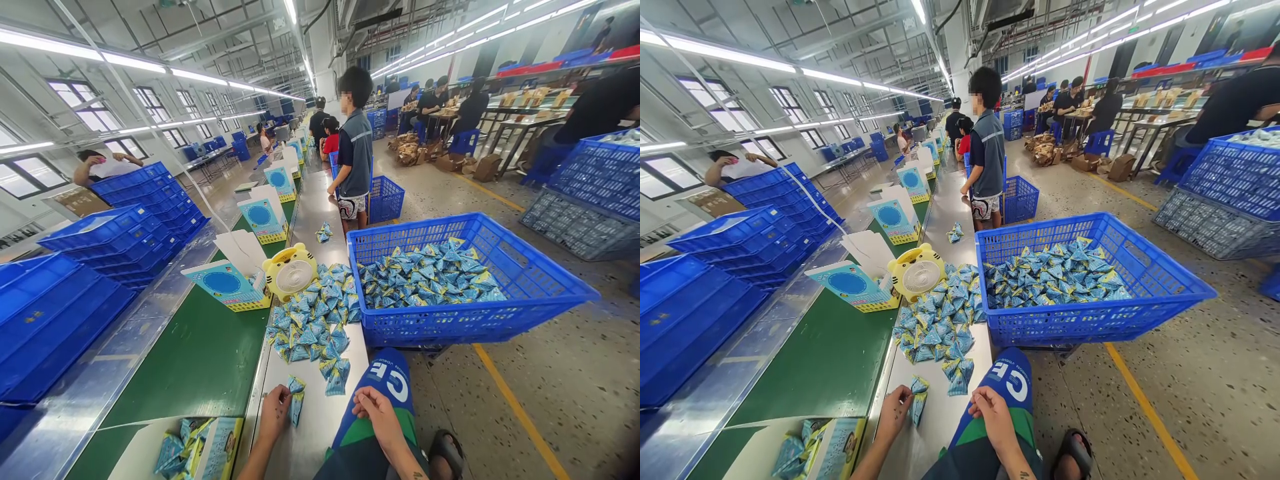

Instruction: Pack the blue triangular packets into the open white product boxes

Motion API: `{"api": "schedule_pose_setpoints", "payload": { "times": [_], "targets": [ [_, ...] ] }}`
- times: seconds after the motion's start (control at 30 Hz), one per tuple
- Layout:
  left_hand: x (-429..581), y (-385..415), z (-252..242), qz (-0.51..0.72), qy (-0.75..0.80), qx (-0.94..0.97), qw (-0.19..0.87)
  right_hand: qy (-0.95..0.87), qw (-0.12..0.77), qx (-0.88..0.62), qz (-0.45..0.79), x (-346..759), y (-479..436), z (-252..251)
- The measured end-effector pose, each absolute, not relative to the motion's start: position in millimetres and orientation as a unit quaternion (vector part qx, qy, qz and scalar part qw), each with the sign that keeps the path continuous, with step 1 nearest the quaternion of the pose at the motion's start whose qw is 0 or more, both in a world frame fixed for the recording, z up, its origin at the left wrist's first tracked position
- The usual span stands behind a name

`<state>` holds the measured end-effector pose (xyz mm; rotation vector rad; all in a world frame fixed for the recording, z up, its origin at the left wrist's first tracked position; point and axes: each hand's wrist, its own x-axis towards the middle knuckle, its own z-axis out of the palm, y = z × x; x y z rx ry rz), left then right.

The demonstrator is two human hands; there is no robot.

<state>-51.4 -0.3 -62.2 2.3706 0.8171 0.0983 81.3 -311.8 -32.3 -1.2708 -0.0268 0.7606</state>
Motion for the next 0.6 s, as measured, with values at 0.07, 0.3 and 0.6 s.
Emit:
{"api": "schedule_pose_setpoints", "payload": {
  "times": [0.07,0.3,0.6],
  "targets": [
    [-49,3,-64,0.03,0.315,0.894,0.319,-0.017,0.739,-0.58,0.343,81,-312,-34],
    [-45,7,-67,0.029,0.317,0.9,0.299,-0.014,0.743,-0.576,0.34,83,-310,-36],
    [-38,1,-69,-0.013,0.352,0.881,0.317,-0.016,0.739,-0.578,0.346,84,-311,-36]
  ]
}}
